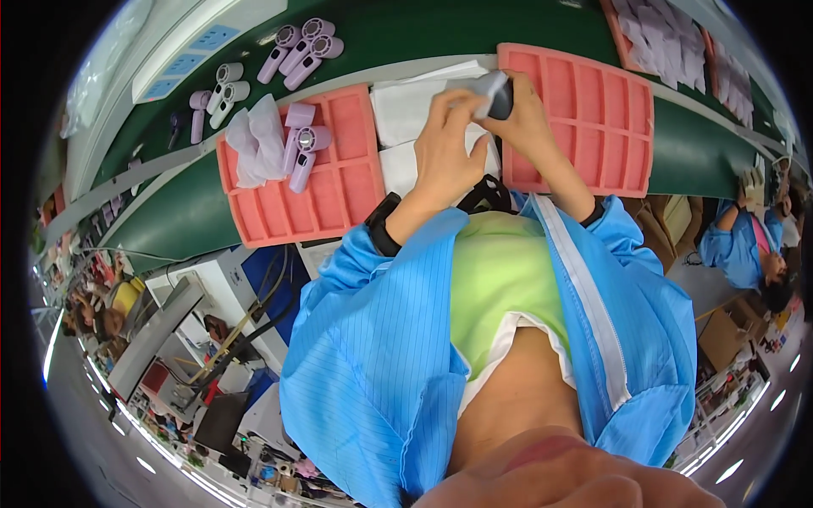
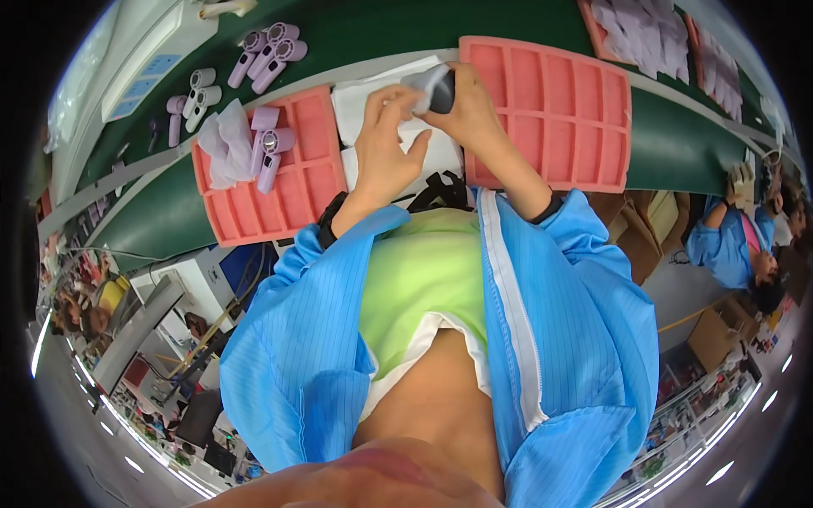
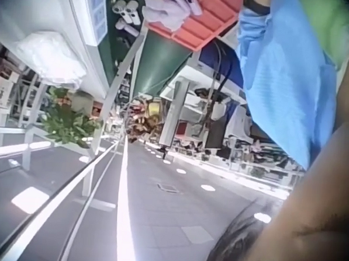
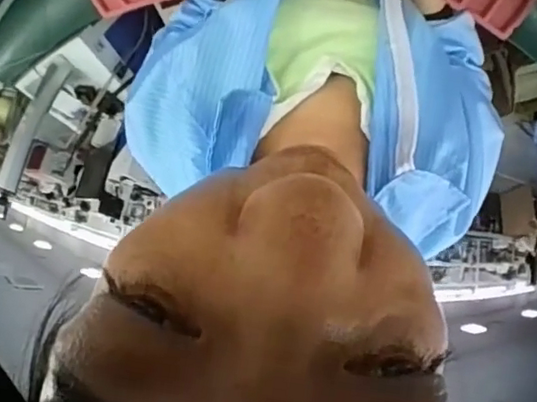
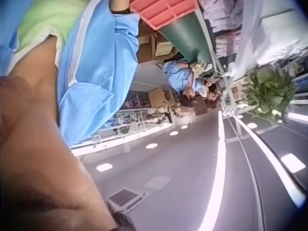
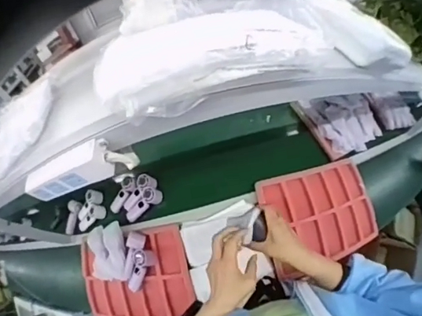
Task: The person places a pink tray on the table, then repeatedly picks up a purple handheld fan, wraps it in a white foam sheet, and places it into the tray.
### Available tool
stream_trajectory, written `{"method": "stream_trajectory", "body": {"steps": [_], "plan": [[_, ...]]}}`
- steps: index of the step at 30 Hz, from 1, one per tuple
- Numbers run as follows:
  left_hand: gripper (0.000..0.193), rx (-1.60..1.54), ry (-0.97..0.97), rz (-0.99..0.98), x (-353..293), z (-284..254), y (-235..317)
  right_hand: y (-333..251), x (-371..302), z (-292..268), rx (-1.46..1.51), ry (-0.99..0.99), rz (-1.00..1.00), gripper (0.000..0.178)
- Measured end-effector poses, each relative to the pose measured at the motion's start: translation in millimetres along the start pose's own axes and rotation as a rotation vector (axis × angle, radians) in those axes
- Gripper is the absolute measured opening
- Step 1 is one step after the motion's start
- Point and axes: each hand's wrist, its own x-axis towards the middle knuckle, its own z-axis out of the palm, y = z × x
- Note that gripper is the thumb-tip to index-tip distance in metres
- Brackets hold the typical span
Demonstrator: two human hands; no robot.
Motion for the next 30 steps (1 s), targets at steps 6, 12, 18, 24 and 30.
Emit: {"method": "stream_trajectory", "body": {"steps": [6, 12, 18, 24, 30], "plan": [[0.044, 0.327, 0.012, 0.151, 8, 6, -18, -19, -23, 5, 0.055, 0.118, 0.164, 0.071], [0.048, -0.200, -0.372, 0.225, 13, -22, -16, -2, -47, -30, 0.378, -0.079, -0.099, 0.067], [0.040, -0.393, -0.024, 0.130, 4, -4, -19, 29, -56, -19, 0.311, -0.133, -0.021, 0.047], [0.038, 0.031, 0.170, 0.249, -2, 22, -2, 11, -41, -18, -0.004, 0.139, 0.049, 0.042], [0.025, -0.053, 0.338, 0.168, 11, 33, 5, -10, -38, -29, -0.189, 0.074, 0.170, 0.036]]}}
